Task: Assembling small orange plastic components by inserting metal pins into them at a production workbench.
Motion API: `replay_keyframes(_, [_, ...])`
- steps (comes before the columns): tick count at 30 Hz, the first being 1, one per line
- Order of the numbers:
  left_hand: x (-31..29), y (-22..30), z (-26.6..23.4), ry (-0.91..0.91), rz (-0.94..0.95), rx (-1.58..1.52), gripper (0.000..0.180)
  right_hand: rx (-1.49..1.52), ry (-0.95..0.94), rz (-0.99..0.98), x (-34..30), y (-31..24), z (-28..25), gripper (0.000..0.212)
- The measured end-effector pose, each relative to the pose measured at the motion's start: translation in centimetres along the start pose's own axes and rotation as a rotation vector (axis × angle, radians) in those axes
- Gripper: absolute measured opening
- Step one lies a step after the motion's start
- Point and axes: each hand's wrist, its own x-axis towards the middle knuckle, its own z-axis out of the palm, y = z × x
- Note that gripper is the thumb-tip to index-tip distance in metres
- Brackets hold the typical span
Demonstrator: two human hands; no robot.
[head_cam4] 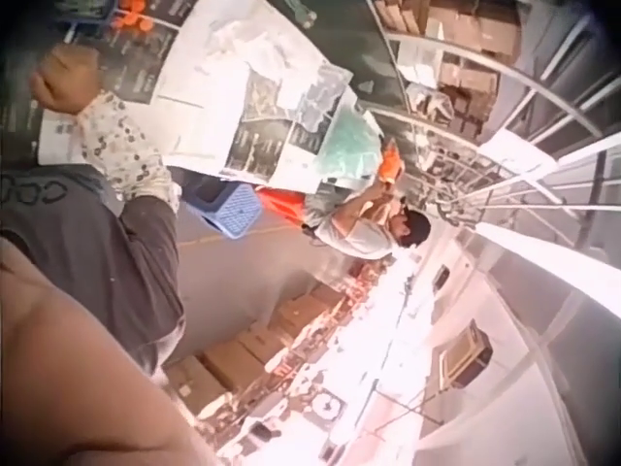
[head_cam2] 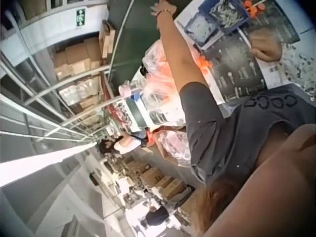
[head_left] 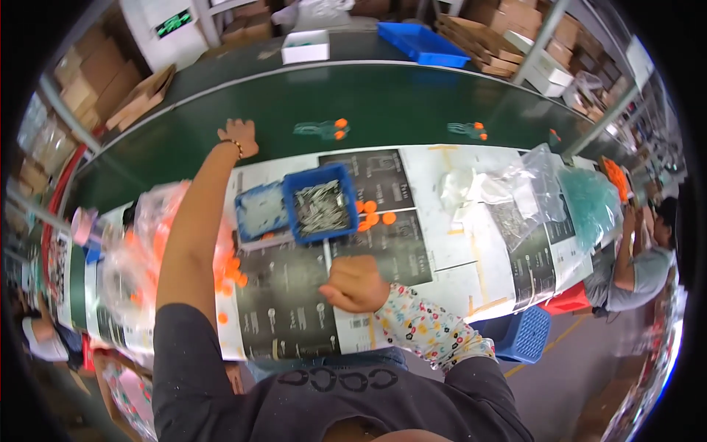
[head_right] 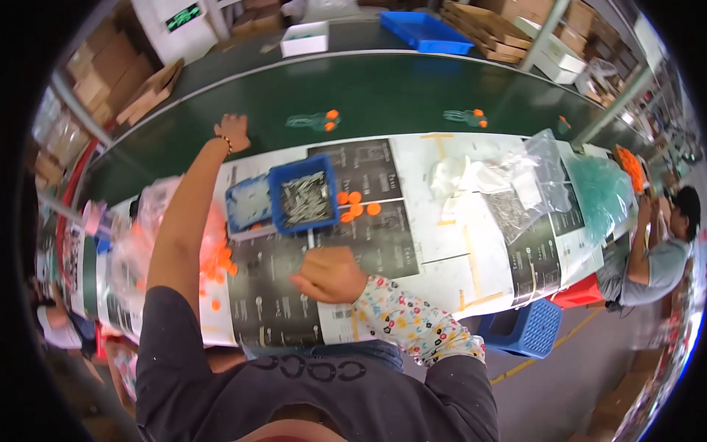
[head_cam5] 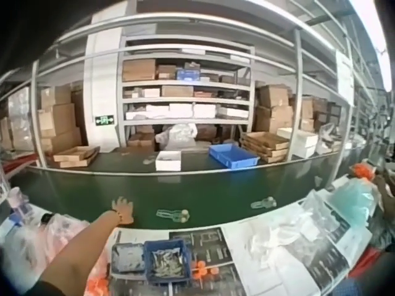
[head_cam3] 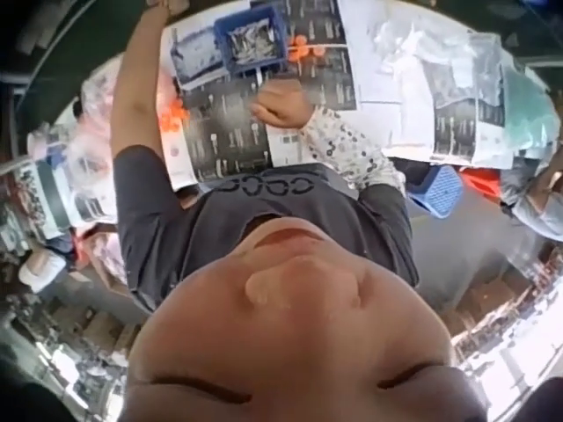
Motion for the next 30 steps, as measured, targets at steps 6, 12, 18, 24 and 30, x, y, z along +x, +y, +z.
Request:
replay_keyframes(6, [3.6,8.3,0.8,-0.09,0.448,-0.191,0.057,0.0,0.054,-0.013,0.8,-0.6,0.4,0.025])
replay_keyframes(12, [-2.0,8.0,-6.2,0.208,0.441,-0.654,0.05,-0.047,0.161,0.186,0.1,0.2,-0.2,0.018])
replay_keyframes(18, [-21.0,6.7,-11.8,-0.016,0.45,-0.666,0.056,-0.114,0.385,0.492,1.7,1.4,-2.1,0.013])
replay_keyframes(24, [-31.8,7.3,-7.3,-0.268,0.543,-0.505,0.06,-0.153,0.039,0.432,5.4,4.5,-1.4,0.016])
replay_keyframes(30, [-34.3,-0.2,-10.6,0.384,0.075,-0.771,0.034,-0.659,-1.017,0.376,10.9,7.0,2.6,0.024])
